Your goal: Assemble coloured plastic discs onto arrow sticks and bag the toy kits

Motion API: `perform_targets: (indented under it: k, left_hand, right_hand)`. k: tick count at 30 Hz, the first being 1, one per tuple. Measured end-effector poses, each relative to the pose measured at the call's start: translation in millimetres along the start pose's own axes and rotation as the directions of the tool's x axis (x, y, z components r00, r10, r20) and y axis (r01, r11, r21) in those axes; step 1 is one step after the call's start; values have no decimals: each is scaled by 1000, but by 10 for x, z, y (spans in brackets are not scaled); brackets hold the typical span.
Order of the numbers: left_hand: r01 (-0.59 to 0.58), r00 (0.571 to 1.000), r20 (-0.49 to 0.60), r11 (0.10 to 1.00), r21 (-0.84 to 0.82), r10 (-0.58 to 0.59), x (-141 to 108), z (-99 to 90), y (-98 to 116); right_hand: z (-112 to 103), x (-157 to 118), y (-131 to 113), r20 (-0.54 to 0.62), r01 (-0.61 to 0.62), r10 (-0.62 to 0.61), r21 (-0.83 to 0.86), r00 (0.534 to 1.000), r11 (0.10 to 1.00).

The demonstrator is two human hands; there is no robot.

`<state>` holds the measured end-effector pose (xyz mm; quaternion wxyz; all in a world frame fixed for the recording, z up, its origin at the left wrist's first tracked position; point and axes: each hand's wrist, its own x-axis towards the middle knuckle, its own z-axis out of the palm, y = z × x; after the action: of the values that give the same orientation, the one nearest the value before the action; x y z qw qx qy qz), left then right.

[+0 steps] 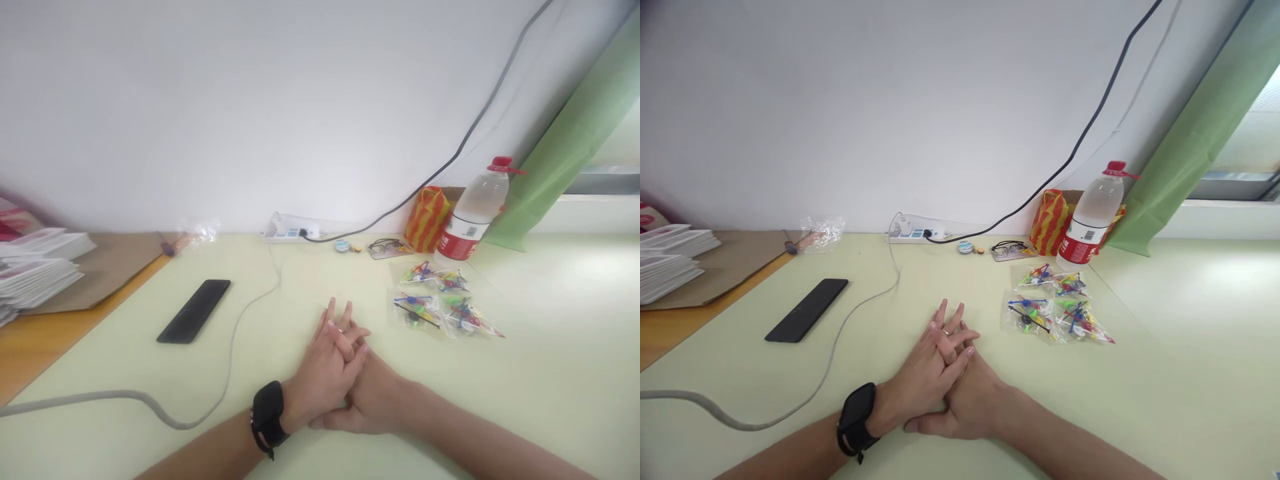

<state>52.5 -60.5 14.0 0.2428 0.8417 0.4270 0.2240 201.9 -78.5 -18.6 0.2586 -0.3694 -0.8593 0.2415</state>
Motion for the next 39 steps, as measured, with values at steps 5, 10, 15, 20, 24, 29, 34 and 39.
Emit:
perform_targets:
  k: [5,10,15,20,24,29,34,39]
  left_hand:
    - [20,998,56,995,-99,-15,2,-90,-40]
    - [49,995,102,962,-269,-22,30,-255,-111]
    - [-78,991,77,950,-302,106,10,-291,-68]
    - [-132,991,-10,967,-217,133,-4,-236,-4]
    - [-140,990,-23,977,-160,138,-2,-236,-7]
    - [-136,991,13,990,-45,137,2,-260,-112]
    - [-181,982,-50,982,61,184,37,-263,-214]
    - [-137,958,-248,989,47,145,113,-237,-289]
  right_hand:
    - [-143,67,-101,158,15,-15,2,987,1000]
    - [-312,113,-237,111,127,-144,149,983,981]
    - [-398,116,-341,116,95,-174,496,978,863]
    - [-328,144,-263,130,24,-148,669,980,743]
    - [-298,144,-239,128,31,-155,667,980,744]
    - [-310,113,-276,40,119,-166,537,985,835]
    - [-338,91,-200,-235,228,-130,457,963,860]
    - [-402,75,-35,-506,177,4,309,863,934]
